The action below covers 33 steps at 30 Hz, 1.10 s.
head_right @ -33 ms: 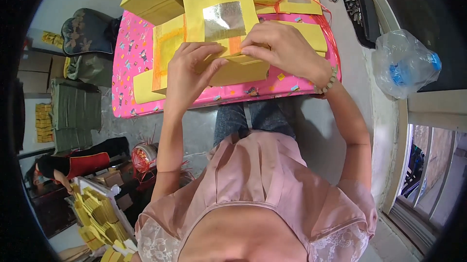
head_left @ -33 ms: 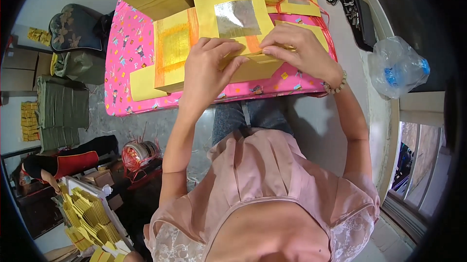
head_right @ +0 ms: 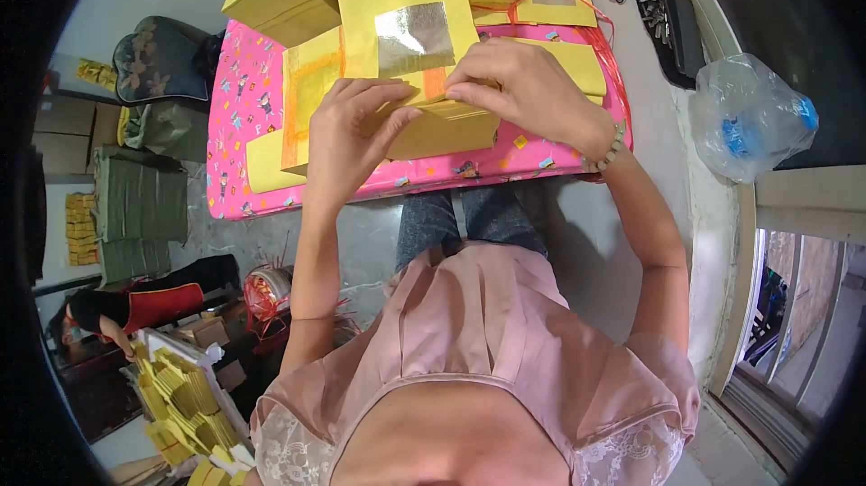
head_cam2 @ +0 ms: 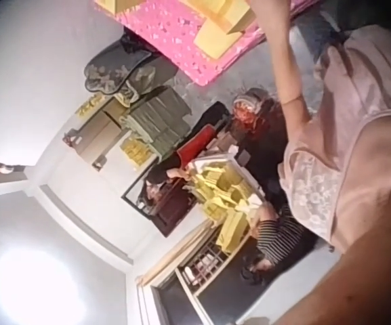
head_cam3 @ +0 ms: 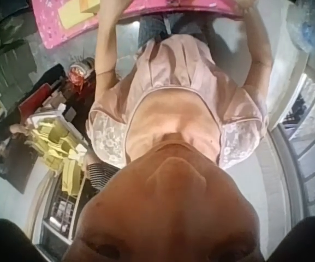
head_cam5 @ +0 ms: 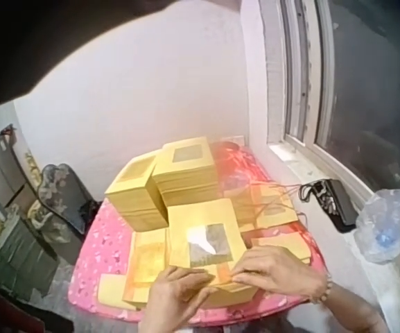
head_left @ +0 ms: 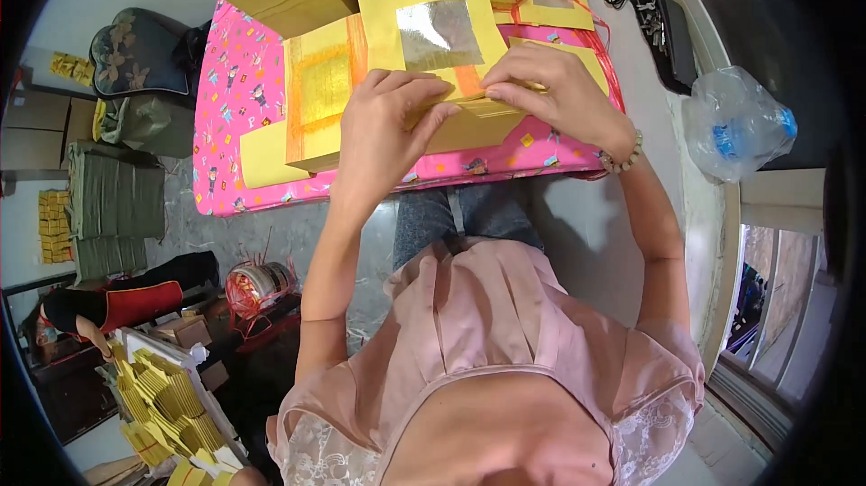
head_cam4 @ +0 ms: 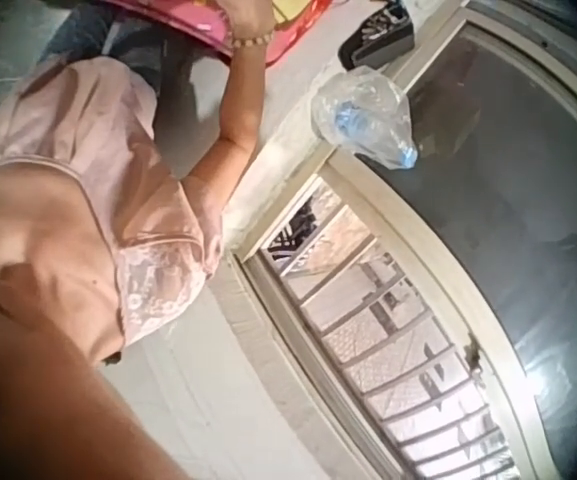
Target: Sorting and counting sheets of yellow joss paper in a workshop.
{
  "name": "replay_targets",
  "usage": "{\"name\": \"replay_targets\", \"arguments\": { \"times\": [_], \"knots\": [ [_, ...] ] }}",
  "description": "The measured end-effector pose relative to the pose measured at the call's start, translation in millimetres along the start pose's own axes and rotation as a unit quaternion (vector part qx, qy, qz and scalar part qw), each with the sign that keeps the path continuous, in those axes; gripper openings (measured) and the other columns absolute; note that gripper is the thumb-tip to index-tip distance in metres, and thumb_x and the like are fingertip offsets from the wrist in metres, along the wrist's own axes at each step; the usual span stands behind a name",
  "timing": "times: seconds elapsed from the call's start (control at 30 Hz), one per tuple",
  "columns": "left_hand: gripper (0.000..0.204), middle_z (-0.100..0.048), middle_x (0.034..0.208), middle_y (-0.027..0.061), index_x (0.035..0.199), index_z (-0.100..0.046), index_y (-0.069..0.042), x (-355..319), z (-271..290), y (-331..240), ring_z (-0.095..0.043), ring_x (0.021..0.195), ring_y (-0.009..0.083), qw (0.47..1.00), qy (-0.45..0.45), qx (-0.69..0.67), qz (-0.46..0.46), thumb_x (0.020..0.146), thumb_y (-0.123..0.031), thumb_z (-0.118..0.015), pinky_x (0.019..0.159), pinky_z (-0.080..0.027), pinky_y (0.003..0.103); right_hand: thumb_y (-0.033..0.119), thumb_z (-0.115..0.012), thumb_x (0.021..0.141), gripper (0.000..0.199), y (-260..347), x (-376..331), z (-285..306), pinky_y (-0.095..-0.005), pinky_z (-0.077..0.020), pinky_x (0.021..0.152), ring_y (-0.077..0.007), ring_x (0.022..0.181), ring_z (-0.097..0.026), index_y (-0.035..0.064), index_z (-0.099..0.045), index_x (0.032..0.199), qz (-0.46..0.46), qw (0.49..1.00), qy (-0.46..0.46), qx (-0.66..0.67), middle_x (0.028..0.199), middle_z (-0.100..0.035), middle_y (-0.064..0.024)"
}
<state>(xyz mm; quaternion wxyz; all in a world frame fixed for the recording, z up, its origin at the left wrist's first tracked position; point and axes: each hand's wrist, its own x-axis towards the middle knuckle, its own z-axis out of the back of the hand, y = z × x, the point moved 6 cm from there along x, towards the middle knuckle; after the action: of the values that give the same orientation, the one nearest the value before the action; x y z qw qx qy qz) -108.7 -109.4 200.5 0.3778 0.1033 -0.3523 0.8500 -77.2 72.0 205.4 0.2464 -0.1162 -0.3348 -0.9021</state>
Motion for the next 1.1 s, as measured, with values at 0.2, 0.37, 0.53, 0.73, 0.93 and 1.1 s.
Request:
{"name": "replay_targets", "arguments": {
  "times": [0.2,0.37,0.53,0.73,0.93,1.1],
  "knots": [
    [0.018,-0.071,0.088,0.0112,0.094,-0.074,-0.004,6.1,3.0,2.9,-0.064,0.084,0.0256,0.999,0.013,-0.032,0.026,0.081,-0.016,-0.076,0.077,-0.051,0.034,0.016,-0.066,0.088,0.016,-7.7,3.1,-0.1,-0.0339,-0.0491,0.071,-0.0250,0.080,-0.063,0.0009,-0.068,0.093,-0.018,1.000,0.021,0.000,0.086,-0.066,-0.0090],
    [0.020,-0.072,0.088,0.0116,0.096,-0.074,-0.003,9.4,5.0,6.4,-0.064,0.082,0.0241,0.998,0.020,-0.040,0.038,0.082,-0.017,-0.076,0.075,-0.051,0.034,0.018,-0.064,0.091,0.018,-12.0,6.7,0.9,-0.0343,-0.0495,0.070,-0.0259,0.079,-0.064,0.0017,-0.067,0.095,-0.047,0.998,0.033,-0.012,0.087,-0.067,-0.0100],
    [0.023,-0.071,0.088,0.0134,0.101,-0.073,-0.003,14.0,11.0,12.7,-0.065,0.083,0.0227,0.997,0.038,-0.039,0.048,0.083,-0.017,-0.075,0.075,-0.051,0.032,0.018,-0.061,0.093,0.019,-12.6,14.3,4.4,-0.0347,-0.0484,0.068,-0.0283,0.076,-0.063,-0.0004,-0.064,0.095,-0.031,0.999,0.001,-0.009,0.083,-0.065,-0.0127],
    [0.033,-0.072,0.102,0.0118,0.110,-0.070,-0.001,32.7,10.2,49.4,-0.066,0.097,0.0184,0.953,0.152,-0.216,0.147,0.082,-0.018,-0.077,0.086,-0.051,0.030,0.017,-0.059,0.094,0.018,-16.7,31.4,13.2,-0.0338,-0.0474,0.068,-0.0272,0.075,-0.062,-0.0013,-0.061,0.094,-0.015,1.000,-0.010,0.011,0.081,-0.063,-0.0133],
    [0.044,-0.067,0.120,0.0088,0.121,-0.065,-0.005,53.3,12.5,73.5,-0.060,0.113,0.0199,0.901,0.231,-0.367,0.012,0.080,-0.014,-0.077,0.105,-0.042,0.035,0.019,-0.058,0.095,0.020,-12.1,39.3,25.4,-0.0346,-0.0490,0.067,-0.0299,0.076,-0.064,-0.0010,-0.062,0.096,0.004,0.999,-0.016,0.030,0.083,-0.064,-0.0144],
    [0.024,-0.069,0.112,0.0117,0.109,-0.070,-0.004,54.2,-2.0,74.5,-0.063,0.106,0.0275,0.946,0.171,-0.268,-0.062,0.086,-0.013,-0.071,0.096,-0.046,0.037,0.022,-0.066,0.091,0.025,-27.0,37.7,27.5,-0.0335,-0.0476,0.071,-0.0187,0.082,-0.063,-0.0002,-0.064,0.102,-0.062,0.989,0.027,0.129,0.089,-0.066,-0.0087]
  ]
}}
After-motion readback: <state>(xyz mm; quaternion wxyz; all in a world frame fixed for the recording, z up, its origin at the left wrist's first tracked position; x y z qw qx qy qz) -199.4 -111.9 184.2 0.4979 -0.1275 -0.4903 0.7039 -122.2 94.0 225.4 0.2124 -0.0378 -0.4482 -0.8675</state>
